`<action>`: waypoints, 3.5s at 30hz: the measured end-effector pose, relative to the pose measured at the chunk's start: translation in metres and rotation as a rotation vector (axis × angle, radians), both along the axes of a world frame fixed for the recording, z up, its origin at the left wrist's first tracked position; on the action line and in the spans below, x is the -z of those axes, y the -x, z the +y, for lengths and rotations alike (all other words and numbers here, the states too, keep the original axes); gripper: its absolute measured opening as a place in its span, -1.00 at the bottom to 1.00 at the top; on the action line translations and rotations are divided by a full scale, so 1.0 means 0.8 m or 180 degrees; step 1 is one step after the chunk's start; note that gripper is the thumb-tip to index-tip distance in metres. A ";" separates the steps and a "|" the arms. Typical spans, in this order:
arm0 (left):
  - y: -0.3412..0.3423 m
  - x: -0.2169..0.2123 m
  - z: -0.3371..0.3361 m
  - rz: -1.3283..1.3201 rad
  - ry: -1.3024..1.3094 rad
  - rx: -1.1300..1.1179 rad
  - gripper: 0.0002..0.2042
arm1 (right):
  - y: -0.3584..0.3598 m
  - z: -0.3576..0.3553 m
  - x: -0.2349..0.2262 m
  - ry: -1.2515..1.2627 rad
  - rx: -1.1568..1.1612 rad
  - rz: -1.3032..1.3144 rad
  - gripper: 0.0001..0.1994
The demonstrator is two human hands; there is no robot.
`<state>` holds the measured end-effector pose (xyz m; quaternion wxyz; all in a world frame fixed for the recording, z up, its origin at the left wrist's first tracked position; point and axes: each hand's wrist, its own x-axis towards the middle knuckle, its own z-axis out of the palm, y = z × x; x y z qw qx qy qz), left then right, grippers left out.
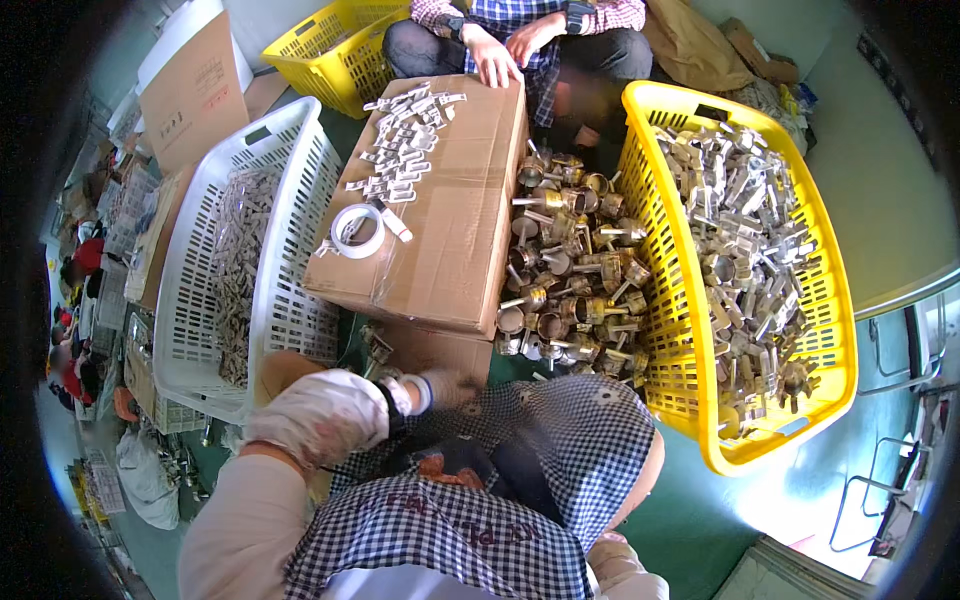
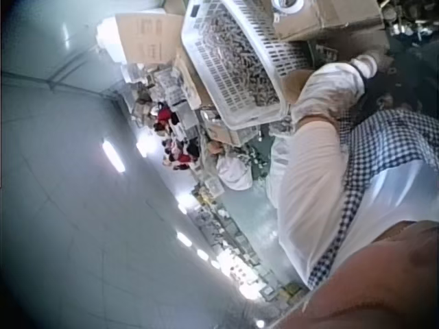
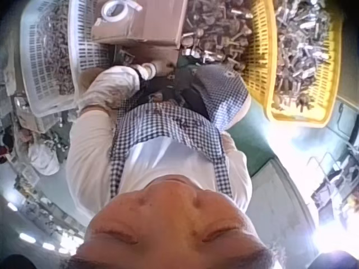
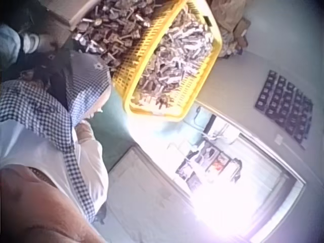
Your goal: Sorting and organizing small metal and plastic components from bins onto a cardboard box.
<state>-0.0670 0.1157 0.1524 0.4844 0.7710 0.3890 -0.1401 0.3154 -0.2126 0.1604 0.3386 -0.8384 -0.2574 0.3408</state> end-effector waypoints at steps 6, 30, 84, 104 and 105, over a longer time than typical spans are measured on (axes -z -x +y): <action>-0.032 0.125 -0.097 0.0872 0.0606 0.1003 -0.49 | -0.017 -0.053 0.031 0.0546 -0.0572 -0.0156 -0.70; -0.029 -0.021 0.009 0.0707 0.0246 0.0795 -0.54 | -0.056 -0.044 0.092 0.0278 -0.3072 -0.1439 -0.70; 0.008 -0.298 0.197 -0.3684 0.1834 -0.1227 -0.42 | 0.161 0.521 -0.248 -0.2420 -0.1783 0.1583 -0.63; -0.010 -0.258 0.235 -0.2704 0.0562 -0.1864 -0.77 | 0.173 0.591 -0.256 -0.1881 -0.0490 -0.0693 -0.75; -0.011 -0.258 0.235 -0.2659 0.0520 -0.1938 -0.78 | 0.174 0.591 -0.255 -0.1879 -0.0451 -0.0799 -0.75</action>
